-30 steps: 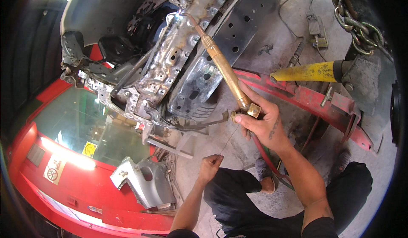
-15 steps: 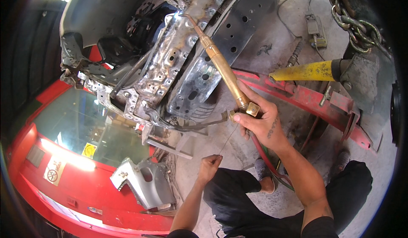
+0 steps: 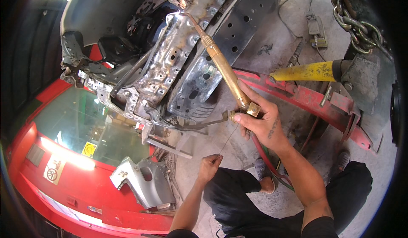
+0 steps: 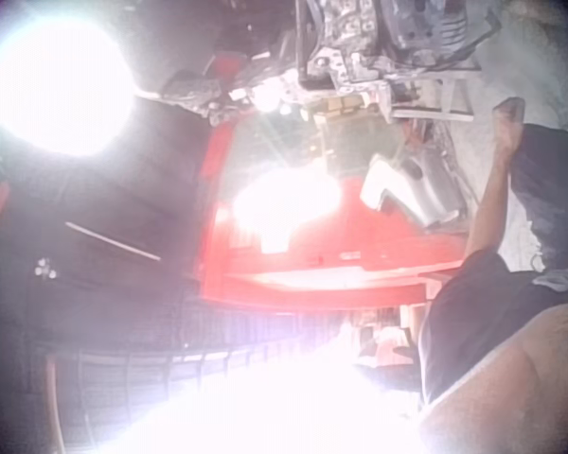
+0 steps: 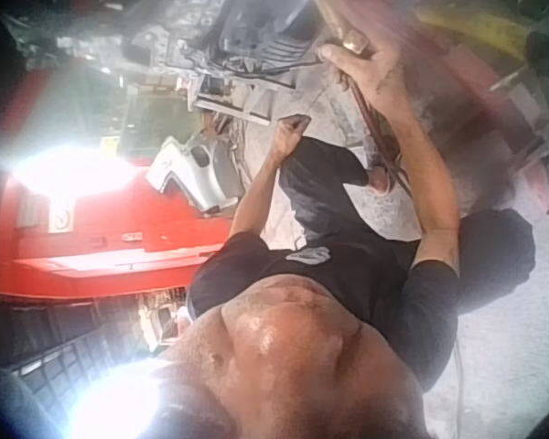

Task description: The person uses a welding torch to heat and weld sections of a car frame mounted on a red frame machine. They repeatedly apply the torch to specific areas, insert a welding rod, and use a hammer to tap the metal while working.

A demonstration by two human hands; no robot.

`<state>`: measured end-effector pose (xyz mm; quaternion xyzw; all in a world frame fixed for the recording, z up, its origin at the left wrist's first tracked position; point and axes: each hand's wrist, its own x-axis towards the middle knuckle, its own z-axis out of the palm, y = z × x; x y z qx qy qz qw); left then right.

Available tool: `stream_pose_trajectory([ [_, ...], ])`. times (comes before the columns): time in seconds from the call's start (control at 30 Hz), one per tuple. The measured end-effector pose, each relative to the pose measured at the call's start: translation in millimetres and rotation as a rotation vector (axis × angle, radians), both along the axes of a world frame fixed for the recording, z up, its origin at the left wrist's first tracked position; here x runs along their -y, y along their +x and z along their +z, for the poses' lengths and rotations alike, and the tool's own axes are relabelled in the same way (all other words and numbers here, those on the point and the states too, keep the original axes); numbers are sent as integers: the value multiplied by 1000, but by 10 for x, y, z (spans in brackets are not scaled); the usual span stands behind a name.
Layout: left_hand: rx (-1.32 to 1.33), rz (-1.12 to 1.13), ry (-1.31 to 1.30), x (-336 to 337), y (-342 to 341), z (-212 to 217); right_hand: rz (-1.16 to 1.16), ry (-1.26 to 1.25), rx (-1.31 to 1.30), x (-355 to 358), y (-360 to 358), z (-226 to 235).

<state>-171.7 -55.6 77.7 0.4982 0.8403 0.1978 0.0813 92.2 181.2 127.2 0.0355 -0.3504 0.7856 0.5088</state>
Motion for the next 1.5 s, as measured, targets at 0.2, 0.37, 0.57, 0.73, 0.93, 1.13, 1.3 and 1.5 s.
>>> stream_pose_trajectory([
  [0.2,-2,23,-48,-19,19,40,-4,27,-3,6,-22,-20],
  [0.37,-2,17,-39,-28,45,56,-10,0,0,-14,-13,-11],
  [0.57,0,38,-38,-5,38,41,-5,26,-1,-28,20,20],
  [0.73,-15,33,-36,-6,42,42,-38,9,-3,-47,5,47],
  [0.93,-25,7,-11,15,19,24,-44,17,-16,-62,5,69],
  [1.13,-12,-6,63,33,12,-12,-53,19,-4,-60,14,71],
  [1.3,-45,-55,100,54,8,5,-46,19,-16,-54,23,64],
  [1.5,-159,25,178,160,179,130,-52,18,-19,-60,44,60],
])
